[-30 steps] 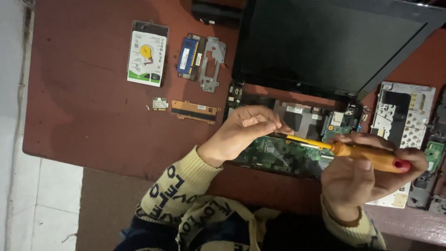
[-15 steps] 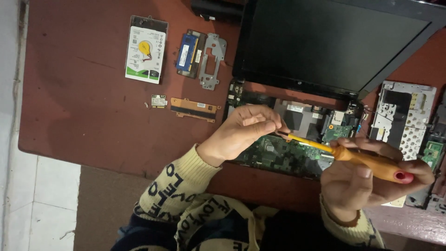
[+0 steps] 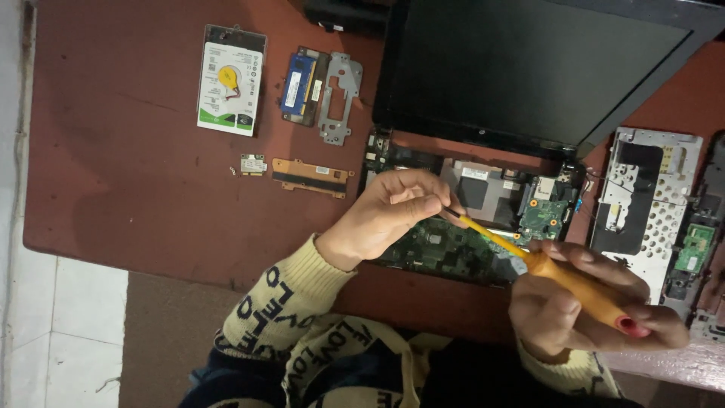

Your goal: A person is seen repairing a laptop by connecting internal ribbon cables to the motherboard and using a screwdriver to secure components.

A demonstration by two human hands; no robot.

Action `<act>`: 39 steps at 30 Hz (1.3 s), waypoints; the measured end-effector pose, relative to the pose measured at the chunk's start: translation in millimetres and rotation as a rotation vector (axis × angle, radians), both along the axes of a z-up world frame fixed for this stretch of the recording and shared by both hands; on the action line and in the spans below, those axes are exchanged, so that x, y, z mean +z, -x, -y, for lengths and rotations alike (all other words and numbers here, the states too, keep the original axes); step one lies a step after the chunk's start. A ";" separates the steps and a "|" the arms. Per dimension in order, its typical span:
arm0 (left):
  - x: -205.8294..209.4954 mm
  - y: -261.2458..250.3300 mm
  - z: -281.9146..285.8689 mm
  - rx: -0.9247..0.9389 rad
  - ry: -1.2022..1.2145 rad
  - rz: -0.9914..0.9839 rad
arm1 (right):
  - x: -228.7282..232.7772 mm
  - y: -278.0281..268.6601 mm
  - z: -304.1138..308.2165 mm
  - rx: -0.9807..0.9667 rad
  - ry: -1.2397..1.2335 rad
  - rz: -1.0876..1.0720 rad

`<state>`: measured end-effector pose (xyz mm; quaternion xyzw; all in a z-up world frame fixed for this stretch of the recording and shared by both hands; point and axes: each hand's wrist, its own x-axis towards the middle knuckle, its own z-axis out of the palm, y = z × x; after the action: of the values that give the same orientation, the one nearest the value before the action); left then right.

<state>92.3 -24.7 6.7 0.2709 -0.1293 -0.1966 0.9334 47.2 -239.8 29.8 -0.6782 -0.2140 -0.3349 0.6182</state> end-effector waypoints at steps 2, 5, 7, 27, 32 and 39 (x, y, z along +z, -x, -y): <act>0.4 0.8 -0.3 0.000 -0.003 -0.008 | 2.6 -8.1 -2.7 0.047 -0.001 0.064; 2.3 0.0 -1.5 0.005 -0.024 -0.022 | 4.0 -14.0 -1.1 0.098 0.063 0.164; 2.5 0.9 -1.6 0.010 -0.039 -0.034 | 4.5 -13.8 0.7 0.101 0.129 0.192; 15.4 5.6 -3.4 0.309 -0.543 0.175 | -0.8 -3.7 -9.5 0.167 -0.052 0.089; 16.2 5.0 -1.6 0.327 -0.563 0.181 | 1.9 -5.4 -15.5 0.131 -0.124 0.016; 28.3 -6.4 2.0 0.583 -0.933 0.605 | 8.3 -15.7 -17.6 0.079 -0.270 -0.107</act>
<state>98.7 -26.7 35.0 0.7176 -0.2091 0.1156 0.6542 62.9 -222.1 38.1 -0.5967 -0.1600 -0.2994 0.7271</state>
